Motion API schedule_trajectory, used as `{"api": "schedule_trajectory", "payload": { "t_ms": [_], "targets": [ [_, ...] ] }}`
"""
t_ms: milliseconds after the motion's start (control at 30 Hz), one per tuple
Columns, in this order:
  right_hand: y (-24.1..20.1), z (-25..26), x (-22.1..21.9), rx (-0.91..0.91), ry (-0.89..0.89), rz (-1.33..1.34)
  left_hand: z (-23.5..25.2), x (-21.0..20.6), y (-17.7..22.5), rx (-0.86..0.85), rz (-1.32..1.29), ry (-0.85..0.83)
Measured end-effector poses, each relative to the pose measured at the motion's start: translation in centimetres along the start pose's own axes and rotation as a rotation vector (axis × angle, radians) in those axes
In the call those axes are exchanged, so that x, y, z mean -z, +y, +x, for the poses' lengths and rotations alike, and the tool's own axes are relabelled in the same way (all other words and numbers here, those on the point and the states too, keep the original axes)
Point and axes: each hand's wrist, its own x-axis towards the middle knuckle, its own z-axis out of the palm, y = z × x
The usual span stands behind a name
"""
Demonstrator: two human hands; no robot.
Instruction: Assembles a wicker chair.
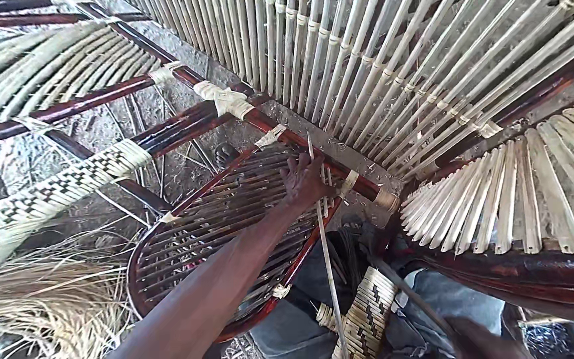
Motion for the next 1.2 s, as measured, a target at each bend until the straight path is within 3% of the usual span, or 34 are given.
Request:
{"api": "schedule_trajectory", "payload": {
  "t_ms": [100,167,233,333,500,633,733,933,1067,1200],
  "targets": [
    [-3.3,3.6,1.0,0.196,-0.036,0.226,-0.4,-0.2,-0.1,-0.023,-0.018,0.024],
    [-2.9,3.4,0.1,0.111,-0.052,0.238,-0.8,0.0,-0.2,-0.063,-0.045,0.081],
    [0.0,2.8,-2.4,0.009,0.049,0.106,-0.9,0.4,-0.2,-0.082,-0.077,0.069],
    [2.0,2.4,-3.6,-0.006,0.112,-0.022,-0.4,0.0,-0.2,-0.063,-0.054,0.036],
    [2.4,1.8,-3.0,0.116,0.162,0.107,-0.4,0.2,-0.1,-0.047,-0.051,0.023],
    [2.6,1.9,-4.5,0.039,0.219,0.022,-0.5,0.2,-0.1,-0.063,-0.067,0.021],
    [2.7,2.4,-4.2,-0.058,0.134,0.002,-0.1,-0.4,-0.4,-0.039,-0.029,0.032],
    [2.2,2.0,-4.4,0.058,0.279,-0.065,-0.4,0.3,0.2,-0.026,-0.029,0.005],
    [1.8,3.2,-4.8,-0.065,0.148,-0.159,-0.1,-0.2,0.0,-0.025,-0.007,0.016],
    [1.3,2.9,-4.4,-0.009,0.213,-0.106,-0.1,-0.1,-0.1,-0.027,-0.007,0.003]
  ]
}}
